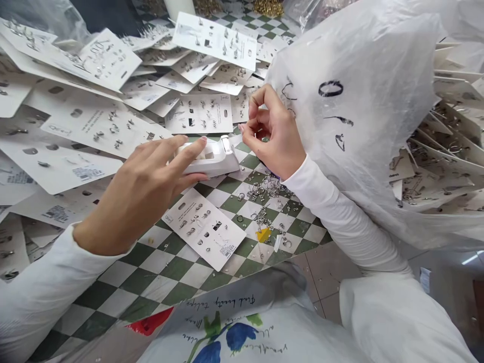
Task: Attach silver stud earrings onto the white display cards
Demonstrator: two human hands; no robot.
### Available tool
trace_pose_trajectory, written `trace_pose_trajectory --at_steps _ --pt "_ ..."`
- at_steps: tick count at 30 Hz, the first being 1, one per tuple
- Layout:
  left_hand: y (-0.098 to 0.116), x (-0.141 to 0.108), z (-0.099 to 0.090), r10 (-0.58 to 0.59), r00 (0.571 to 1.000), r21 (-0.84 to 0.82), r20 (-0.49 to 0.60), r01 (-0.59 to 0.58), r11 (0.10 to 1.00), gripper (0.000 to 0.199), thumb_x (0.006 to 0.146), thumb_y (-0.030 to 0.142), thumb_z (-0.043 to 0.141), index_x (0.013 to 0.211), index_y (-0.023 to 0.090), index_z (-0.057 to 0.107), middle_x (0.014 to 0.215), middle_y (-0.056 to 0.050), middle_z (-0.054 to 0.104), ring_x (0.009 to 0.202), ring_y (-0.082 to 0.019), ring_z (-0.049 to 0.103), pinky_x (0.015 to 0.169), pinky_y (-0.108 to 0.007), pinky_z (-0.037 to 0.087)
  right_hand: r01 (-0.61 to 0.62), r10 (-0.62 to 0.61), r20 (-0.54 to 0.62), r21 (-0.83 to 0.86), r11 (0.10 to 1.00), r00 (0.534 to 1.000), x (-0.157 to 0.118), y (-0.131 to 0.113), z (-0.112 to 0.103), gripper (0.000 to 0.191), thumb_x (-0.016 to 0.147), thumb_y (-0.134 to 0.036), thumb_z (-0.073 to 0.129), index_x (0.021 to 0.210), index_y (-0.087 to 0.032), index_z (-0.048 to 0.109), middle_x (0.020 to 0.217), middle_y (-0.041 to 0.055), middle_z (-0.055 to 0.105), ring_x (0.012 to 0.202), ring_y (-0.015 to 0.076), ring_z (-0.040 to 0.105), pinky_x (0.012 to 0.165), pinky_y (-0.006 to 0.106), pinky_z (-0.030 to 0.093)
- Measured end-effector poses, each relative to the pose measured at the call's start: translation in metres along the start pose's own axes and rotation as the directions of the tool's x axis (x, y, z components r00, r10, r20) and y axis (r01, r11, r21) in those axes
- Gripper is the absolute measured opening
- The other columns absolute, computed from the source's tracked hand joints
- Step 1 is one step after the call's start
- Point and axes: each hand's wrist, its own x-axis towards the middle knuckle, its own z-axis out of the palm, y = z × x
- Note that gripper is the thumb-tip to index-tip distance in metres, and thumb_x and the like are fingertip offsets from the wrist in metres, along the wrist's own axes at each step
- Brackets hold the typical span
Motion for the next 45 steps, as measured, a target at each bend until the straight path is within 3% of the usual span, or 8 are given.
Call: trace_pose_trajectory --at_steps 11,21,26,35,39,42,43,45 --pt "0.000 -0.008 0.001 -0.027 0.999 -0.007 -0.047 0.027 1.000 0.052 0.107 0.029 0.046 0.157 0.013 0.037 0.156 -0.026 0.045 0.141 -0.040 0.051 0.108 -0.058 0.053 0.011 -0.010 0.034 -0.026 1.000 0.999 -0.002 0.001 0.002 0.031 0.093 -0.034 0.066 0.091 -0.029 0.035 0.082 -0.0002 0.054 0.076 0.0185 0.057 0.076 0.033 0.050" --pt "0.002 -0.008 0.001 -0.038 0.998 0.004 -0.049 0.038 0.999 0.057 0.106 0.029 0.050 0.156 0.004 0.039 0.155 -0.029 0.044 0.141 -0.041 0.051 0.109 -0.055 0.054 0.046 -0.045 -0.026 0.057 0.997 0.999 -0.003 0.004 0.010 0.030 0.094 -0.021 0.062 0.092 -0.029 0.033 0.079 -0.0023 0.050 0.076 0.0189 0.061 0.076 0.034 0.054" --pt "0.002 -0.008 0.002 -0.050 0.997 -0.022 -0.052 0.049 0.999 0.059 0.105 0.029 0.052 0.159 0.009 0.036 0.155 -0.027 0.046 0.139 -0.041 0.052 0.110 -0.057 0.052 0.027 -0.027 -0.025 -0.014 1.000 0.999 -0.002 0.008 0.015 0.030 0.093 -0.019 0.060 0.094 -0.029 0.032 0.076 -0.0038 0.048 0.073 0.0189 0.060 0.072 0.034 0.054" --pt "0.002 -0.006 0.006 -0.049 0.997 0.004 -0.056 0.049 0.999 0.058 0.106 0.029 0.049 0.159 0.009 0.035 0.154 -0.028 0.047 0.139 -0.042 0.053 0.109 -0.061 0.052 0.070 -0.064 0.112 -0.054 0.996 0.992 -0.008 0.007 0.015 0.036 0.083 -0.008 0.062 0.093 -0.028 0.035 0.069 -0.0076 0.055 0.060 0.0163 0.054 0.063 0.033 0.048" --pt "0.002 -0.007 -0.004 -0.015 0.999 0.009 -0.044 0.015 1.000 0.061 0.105 0.027 0.048 0.159 0.004 0.030 0.153 -0.029 0.047 0.139 -0.041 0.053 0.110 -0.059 0.051 0.077 -0.078 0.019 0.037 0.996 0.997 -0.008 0.003 0.012 0.030 0.089 -0.010 0.059 0.090 -0.028 0.035 0.072 -0.0048 0.051 0.061 0.0161 0.054 0.060 0.032 0.047" --pt "0.007 -0.018 -0.017 0.096 0.991 0.089 -0.097 -0.088 0.992 0.056 0.104 0.030 0.052 0.152 0.005 0.039 0.145 -0.027 0.057 0.131 -0.040 0.058 0.110 -0.060 0.047 0.078 -0.074 -0.040 0.113 0.991 0.996 -0.008 -0.005 0.008 0.020 0.095 -0.016 0.050 0.091 -0.028 0.035 0.085 -0.0007 0.052 0.068 0.0166 0.059 0.067 0.034 0.053" --pt "0.010 -0.024 -0.019 0.121 0.983 0.129 -0.135 -0.104 0.986 0.048 0.104 0.033 0.053 0.144 0.008 0.048 0.134 -0.024 0.064 0.122 -0.038 0.064 0.102 -0.058 0.051 0.076 -0.072 -0.029 0.157 0.985 0.997 -0.009 -0.008 0.007 0.018 0.094 -0.015 0.048 0.092 -0.028 0.036 0.085 -0.0005 0.052 0.069 0.0170 0.059 0.069 0.035 0.054" --pt "0.018 -0.037 -0.020 0.041 0.977 0.171 -0.209 -0.005 0.985 0.033 0.103 0.040 0.054 0.118 0.013 0.064 0.098 -0.016 0.073 0.086 -0.031 0.070 0.070 -0.045 0.055 0.093 -0.098 0.007 0.261 0.961 0.995 -0.013 -0.014 0.005 0.017 0.090 -0.014 0.046 0.094 -0.028 0.037 0.081 -0.0018 0.051 0.069 0.0176 0.059 0.071 0.036 0.054"
